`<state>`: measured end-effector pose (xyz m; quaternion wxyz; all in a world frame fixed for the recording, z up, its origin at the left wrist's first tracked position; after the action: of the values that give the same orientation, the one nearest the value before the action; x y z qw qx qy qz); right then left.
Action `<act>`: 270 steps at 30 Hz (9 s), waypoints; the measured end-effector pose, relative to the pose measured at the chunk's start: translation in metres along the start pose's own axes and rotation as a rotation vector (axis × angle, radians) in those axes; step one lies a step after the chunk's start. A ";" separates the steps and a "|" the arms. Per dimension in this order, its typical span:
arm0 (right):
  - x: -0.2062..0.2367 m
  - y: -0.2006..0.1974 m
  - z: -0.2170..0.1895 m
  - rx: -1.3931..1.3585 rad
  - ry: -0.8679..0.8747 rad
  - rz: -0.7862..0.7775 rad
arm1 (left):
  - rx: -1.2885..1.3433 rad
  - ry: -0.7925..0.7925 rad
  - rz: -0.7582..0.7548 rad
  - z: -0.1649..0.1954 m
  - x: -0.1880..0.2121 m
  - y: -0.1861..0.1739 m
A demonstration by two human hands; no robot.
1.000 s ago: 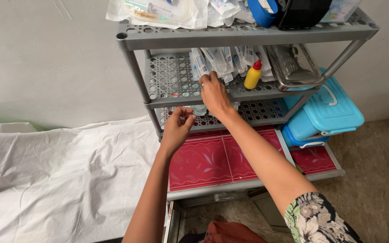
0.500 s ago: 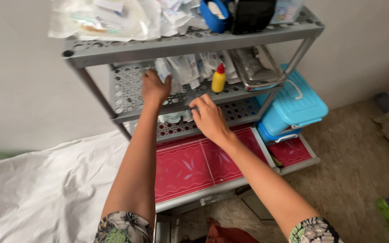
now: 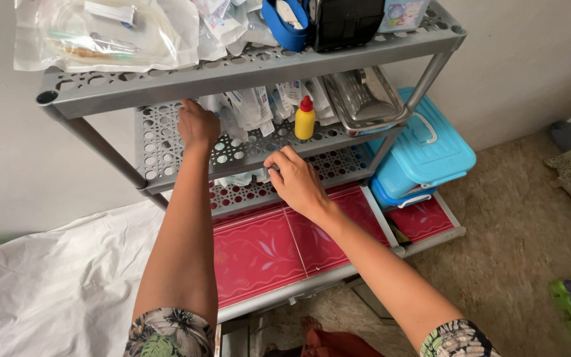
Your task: The person organizes medical supplies on a metal shelving unit. They pick up packaged items from a lower shelf, fold and stack soft packaged goods, arrange tubes and packets upright on the shelves, and reposition a yellow bottle among the supplies.
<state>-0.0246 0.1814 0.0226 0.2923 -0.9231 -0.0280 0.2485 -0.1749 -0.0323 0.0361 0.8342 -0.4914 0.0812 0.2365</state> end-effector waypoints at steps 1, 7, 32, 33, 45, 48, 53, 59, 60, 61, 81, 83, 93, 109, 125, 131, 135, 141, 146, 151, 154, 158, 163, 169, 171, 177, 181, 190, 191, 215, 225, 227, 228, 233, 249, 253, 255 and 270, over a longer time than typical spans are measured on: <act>-0.002 0.001 0.000 -0.006 -0.009 0.001 | 0.009 -0.002 -0.008 -0.003 0.000 0.001; -0.006 0.010 -0.001 -0.010 -0.045 -0.007 | -0.162 -0.001 -0.073 0.004 0.016 0.001; -0.017 0.029 -0.006 -0.166 -0.115 -0.040 | 0.020 -0.095 0.028 -0.032 0.030 -0.038; -0.019 0.032 -0.007 -0.212 -0.149 -0.028 | 0.067 -0.075 0.039 -0.035 0.040 -0.042; -0.075 0.128 0.028 -1.041 0.470 -0.280 | -0.008 0.185 0.239 -0.010 0.129 -0.073; -0.089 0.126 0.028 -0.900 0.531 -0.233 | 0.049 0.214 0.237 -0.019 0.129 -0.085; -0.115 0.134 0.033 -0.662 0.572 -0.152 | 0.119 0.191 0.240 -0.050 0.144 -0.101; -0.158 0.131 -0.041 0.460 -0.104 0.121 | 0.176 0.154 0.145 -0.072 0.161 -0.109; -0.156 0.123 -0.038 0.314 -0.026 0.227 | 0.158 0.191 0.178 -0.070 0.163 -0.116; -0.155 0.130 -0.034 0.339 0.054 0.150 | 0.141 0.230 0.210 -0.068 0.166 -0.122; -0.073 0.113 -0.018 -0.451 0.139 -0.202 | 1.059 -0.256 -0.294 -0.072 0.110 0.003; -0.051 0.112 -0.022 -0.318 0.200 -0.280 | 1.205 -0.299 -0.332 -0.065 0.103 0.014; -0.095 0.029 -0.018 0.299 -0.083 0.021 | 1.364 -0.511 -0.284 -0.082 0.100 0.039; -0.120 0.044 0.012 0.443 -0.231 0.248 | 1.194 -0.347 -0.363 -0.057 0.082 0.012; -0.047 0.061 -0.045 0.148 -0.301 0.124 | 1.125 -0.277 -0.252 -0.056 0.051 0.031; -0.069 0.062 -0.015 0.415 -0.270 0.103 | 1.074 -0.170 -0.111 -0.054 0.054 0.009; -0.102 0.086 -0.002 0.659 -0.223 0.050 | 1.104 -0.120 -0.120 -0.053 0.060 0.008; -0.135 0.111 0.022 0.717 -0.048 -0.028 | 1.099 -0.213 -0.135 -0.060 0.058 0.013; -0.146 0.108 0.033 0.519 0.091 -0.049 | 1.121 -0.287 -0.116 -0.064 0.062 0.014; -0.159 0.100 0.030 0.478 0.030 -0.024 | 1.135 -0.325 -0.106 -0.066 0.060 0.015; -0.168 0.101 0.032 0.525 -0.021 -0.013 | 1.157 -0.296 -0.104 -0.065 0.060 0.015; -0.173 0.098 0.035 0.497 -0.021 0.010 | 1.096 -0.282 -0.051 -0.068 0.061 0.012; -0.154 0.093 0.029 0.255 0.102 -0.123 | 0.924 -0.336 -0.019 -0.075 0.063 0.011; -0.110 0.092 -0.002 0.033 0.005 -0.175 | 0.867 -0.353 -0.016 -0.078 0.060 0.016; -0.112 0.091 0.013 -0.054 0.121 -0.232 | 0.859 -0.361 -0.043 -0.079 0.061 0.022; -0.144 0.079 0.026 0.653 0.049 0.032 | 0.970 -0.265 -0.037 -0.067 0.062 0.022; -0.152 0.107 0.044 0.631 0.145 -0.043 | 1.012 -0.166 -0.005 -0.058 0.062 0.012; -0.163 0.093 0.034 0.614 0.290 -0.041 | 1.086 -0.271 0.002 -0.059 0.061 0.015; -0.163 0.092 0.029 0.599 0.259 -0.030 | 1.083 -0.268 0.002 -0.058 0.061 0.015; -0.173 0.099 0.024 0.456 0.185 -0.048 | 1.065 -0.290 -0.085 -0.057 0.062 0.019; -0.156 0.121 0.015 0.056 0.219 -0.233 | 1.181 -0.310 -0.201 -0.054 0.056 0.023; -0.156 0.118 -0.012 0.054 -0.033 -0.217 | 1.280 -0.374 -0.319 -0.052 0.053 0.027; -0.152 0.116 -0.023 0.057 -0.153 -0.213 | 1.308 -0.436 -0.400 -0.053 0.057 0.032; -0.141 0.132 0.001 -0.036 0.016 -0.450 | 1.560 -0.445 -0.483 -0.042 0.061 0.031; -0.083 0.046 -0.035 -0.358 -0.152 -0.252 | 1.641 -0.438 -0.376 -0.043 0.099 0.034; -0.033 0.022 -0.021 -0.491 0.050 -0.269 | 1.534 -0.344 -0.467 -0.047 0.142 0.022; 0.007 0.028 0.001 -0.673 0.264 -0.387 | 1.459 -0.342 -0.563 -0.057 0.178 0.020; 0.047 0.079 0.164 -0.838 0.718 -0.357 | 1.242 -0.504 -0.838 -0.061 0.254 0.130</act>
<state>-0.0692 0.2112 -0.1578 -0.0694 -0.9675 -0.1782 -0.1656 -0.0081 0.0484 -0.1897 0.9688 0.1429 -0.1851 -0.0820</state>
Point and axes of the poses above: each hand's wrist, its own x-axis away from the middle knuckle, its own y-axis out of the palm, z = x × y, the point moved 10 cm from there along -x, towards the middle knuckle, and after that the axes turned 8 degrees about -x, right-handed, at the moved point
